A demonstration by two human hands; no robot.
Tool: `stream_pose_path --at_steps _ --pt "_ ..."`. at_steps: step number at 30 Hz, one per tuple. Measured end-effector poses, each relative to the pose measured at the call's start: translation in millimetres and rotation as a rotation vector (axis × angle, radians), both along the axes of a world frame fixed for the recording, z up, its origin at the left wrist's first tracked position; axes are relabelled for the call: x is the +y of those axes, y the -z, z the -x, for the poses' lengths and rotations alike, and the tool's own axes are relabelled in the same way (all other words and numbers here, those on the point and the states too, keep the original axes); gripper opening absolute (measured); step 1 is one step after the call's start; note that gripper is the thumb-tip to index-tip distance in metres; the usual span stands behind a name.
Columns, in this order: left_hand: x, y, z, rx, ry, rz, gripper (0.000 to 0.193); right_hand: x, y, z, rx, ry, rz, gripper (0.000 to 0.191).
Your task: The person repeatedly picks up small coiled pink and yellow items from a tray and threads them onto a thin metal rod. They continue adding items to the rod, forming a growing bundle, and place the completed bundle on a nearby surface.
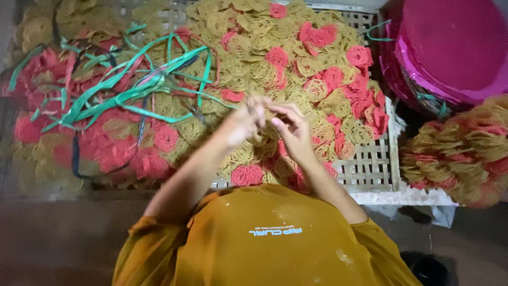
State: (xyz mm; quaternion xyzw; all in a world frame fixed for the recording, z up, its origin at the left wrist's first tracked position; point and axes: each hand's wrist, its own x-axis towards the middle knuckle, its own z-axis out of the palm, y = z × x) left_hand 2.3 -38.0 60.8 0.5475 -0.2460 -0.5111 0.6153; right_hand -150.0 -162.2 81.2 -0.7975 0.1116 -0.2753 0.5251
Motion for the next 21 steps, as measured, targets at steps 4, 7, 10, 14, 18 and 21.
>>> stream_pose_path --at_steps 4,7,10,14,18,21 --pt "-9.6 26.6 44.1 -0.46 -0.031 0.428 0.035 10.5 13.7 1.6 0.048 0.015 -0.233 0.015" --pt "2.0 20.4 50.8 -0.576 0.054 0.256 0.043 8.5 18.2 7.9 0.019 0.027 -0.462 0.006" --pt "28.5 0.5 41.1 -0.515 0.204 -0.052 0.038 -17.6 15.1 22.0 0.04 0.313 -0.61 0.008" --pt "70.1 -16.8 15.1 -0.532 0.205 -0.027 0.031 -95.5 7.4 71.4 -0.417 0.331 -0.821 0.016" --pt "104.0 -15.9 -12.8 -0.655 0.254 -0.408 0.032 -181.6 -22.8 179.1 -0.804 0.163 -0.89 0.014" --pt "102.9 -10.4 -23.1 -1.146 0.065 -0.339 0.037 -229.1 -73.5 265.5 -0.824 0.463 -0.752 0.021"
